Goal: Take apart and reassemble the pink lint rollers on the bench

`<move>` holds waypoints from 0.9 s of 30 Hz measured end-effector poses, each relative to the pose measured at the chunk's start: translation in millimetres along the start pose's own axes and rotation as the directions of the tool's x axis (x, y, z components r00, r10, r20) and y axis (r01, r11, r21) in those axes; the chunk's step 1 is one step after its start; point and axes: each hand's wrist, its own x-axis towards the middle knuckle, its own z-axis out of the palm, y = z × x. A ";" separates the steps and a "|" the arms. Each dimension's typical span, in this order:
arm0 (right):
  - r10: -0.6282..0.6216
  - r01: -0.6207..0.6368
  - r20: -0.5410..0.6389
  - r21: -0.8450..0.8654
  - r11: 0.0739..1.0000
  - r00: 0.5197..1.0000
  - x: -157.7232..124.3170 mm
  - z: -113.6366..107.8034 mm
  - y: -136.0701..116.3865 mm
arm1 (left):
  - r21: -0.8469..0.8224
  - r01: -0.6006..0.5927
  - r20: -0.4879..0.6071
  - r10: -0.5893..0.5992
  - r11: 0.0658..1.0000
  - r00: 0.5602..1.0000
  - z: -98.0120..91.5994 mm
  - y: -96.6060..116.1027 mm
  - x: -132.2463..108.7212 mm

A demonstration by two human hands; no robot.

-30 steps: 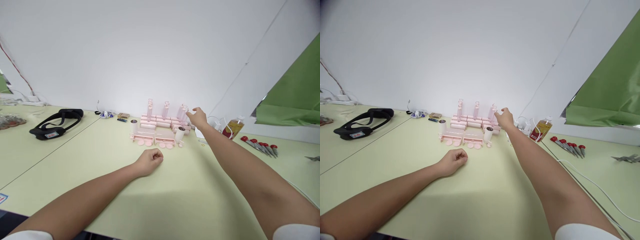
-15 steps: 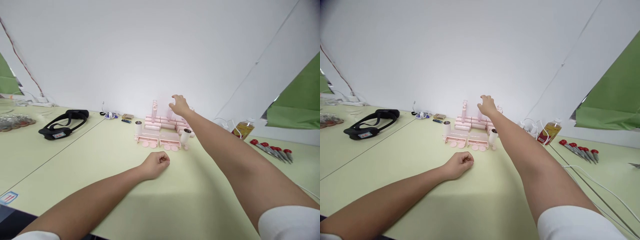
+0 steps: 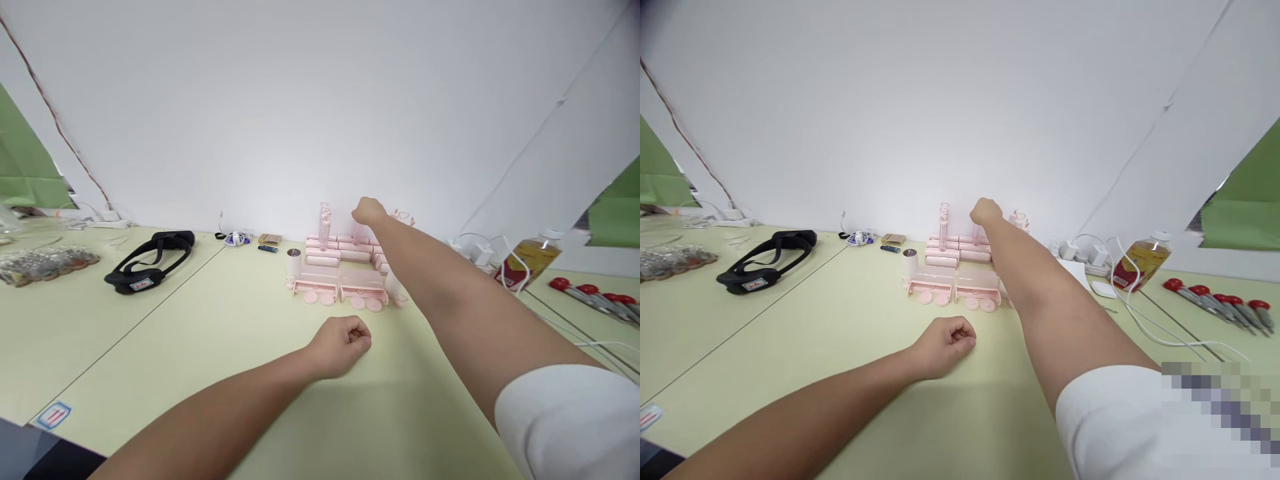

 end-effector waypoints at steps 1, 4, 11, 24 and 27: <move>0.016 -0.016 -0.009 -0.011 1.000 1.000 -1.5 1.2 -1.3 | 0.001 -0.002 0.001 0.002 1.000 1.000 0.3 0.4 -0.3; 0.014 -0.015 -0.028 -0.038 0.999 1.000 -5.8 2.5 -4.0 | 0.002 0.001 0.001 -0.001 1.000 1.000 0.9 1.8 -0.8; -0.096 0.090 -0.067 -0.091 0.992 0.993 -3.3 -26.2 -10.9 | 0.007 0.020 0.000 -0.020 1.000 1.000 1.8 1.0 0.0; -0.232 0.178 -0.341 -0.182 0.967 0.911 -35.3 -189.0 -41.6 | 0.089 0.008 0.020 -0.010 0.996 1.000 -2.1 7.4 -4.4; -0.087 0.061 -0.339 -0.087 0.994 0.937 -61.9 -220.8 -25.1 | 0.115 -0.009 0.021 0.006 0.993 1.000 -2.8 7.5 -4.8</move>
